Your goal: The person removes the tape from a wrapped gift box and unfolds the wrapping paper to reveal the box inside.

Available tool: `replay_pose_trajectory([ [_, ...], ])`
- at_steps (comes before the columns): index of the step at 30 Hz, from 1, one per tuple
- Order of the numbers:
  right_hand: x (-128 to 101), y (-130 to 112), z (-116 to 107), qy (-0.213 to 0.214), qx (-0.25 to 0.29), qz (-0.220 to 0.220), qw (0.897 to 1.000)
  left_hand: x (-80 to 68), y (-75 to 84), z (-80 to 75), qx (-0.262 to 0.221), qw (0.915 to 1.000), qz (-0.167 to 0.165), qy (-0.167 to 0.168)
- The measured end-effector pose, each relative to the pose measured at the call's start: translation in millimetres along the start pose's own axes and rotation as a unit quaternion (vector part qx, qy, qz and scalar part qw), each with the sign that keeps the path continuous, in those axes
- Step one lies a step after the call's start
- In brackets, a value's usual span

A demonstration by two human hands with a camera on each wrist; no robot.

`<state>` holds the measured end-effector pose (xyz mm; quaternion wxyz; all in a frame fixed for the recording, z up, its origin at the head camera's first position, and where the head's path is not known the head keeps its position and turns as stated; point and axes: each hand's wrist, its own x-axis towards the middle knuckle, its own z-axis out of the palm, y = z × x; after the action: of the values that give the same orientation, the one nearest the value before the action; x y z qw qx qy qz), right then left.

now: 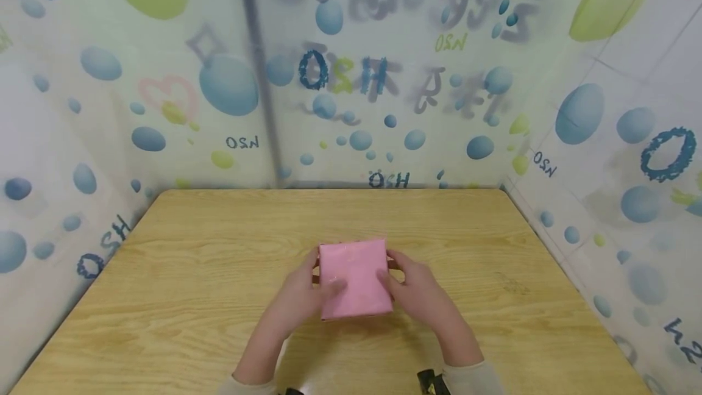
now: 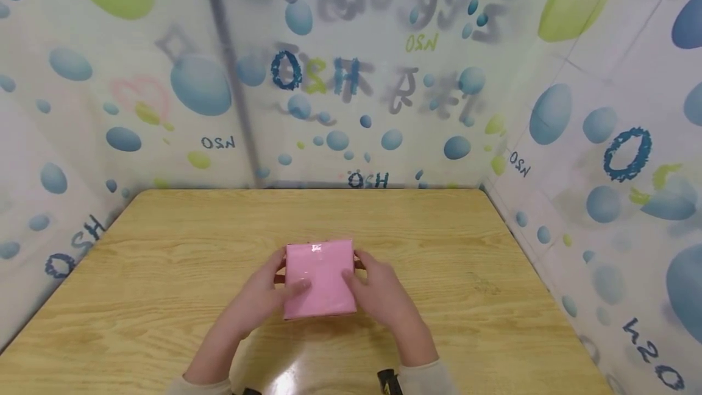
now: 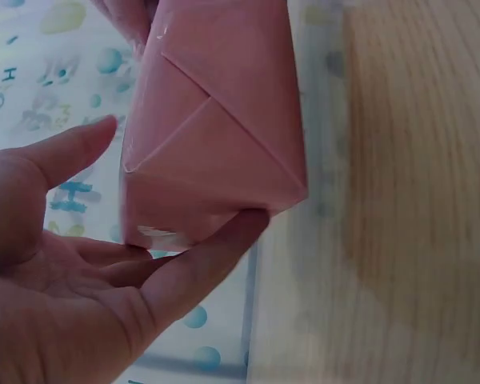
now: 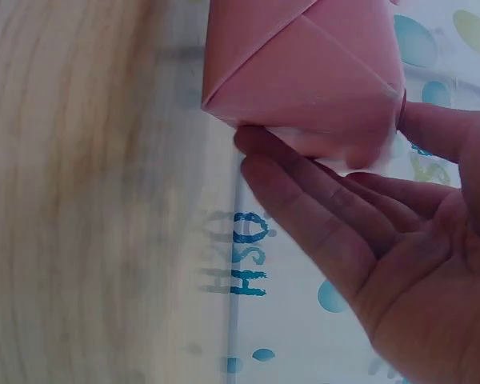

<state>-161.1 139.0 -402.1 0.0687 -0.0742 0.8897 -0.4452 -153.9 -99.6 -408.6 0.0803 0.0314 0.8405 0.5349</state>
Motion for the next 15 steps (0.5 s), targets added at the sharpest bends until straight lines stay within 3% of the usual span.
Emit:
replay_pose_trajectory([
  [4, 0.0, 2.8, 4.6, -0.015, -0.03, 0.018, 0.999, -2.3, -4.8, 3.7, 0.011, 0.9996, -0.004, -0.024],
  [8, -1.2, 4.6, 6.1, -0.025, -0.026, 0.023, 0.999, -2.5, -6.6, 5.4, 0.025, 0.999, 0.016, -0.034],
  [15, -3.6, 3.9, 7.3, -0.034, -0.022, 0.023, 0.999, -1.0, -4.5, 8.9, 0.021, 0.9984, 0.044, -0.028],
])
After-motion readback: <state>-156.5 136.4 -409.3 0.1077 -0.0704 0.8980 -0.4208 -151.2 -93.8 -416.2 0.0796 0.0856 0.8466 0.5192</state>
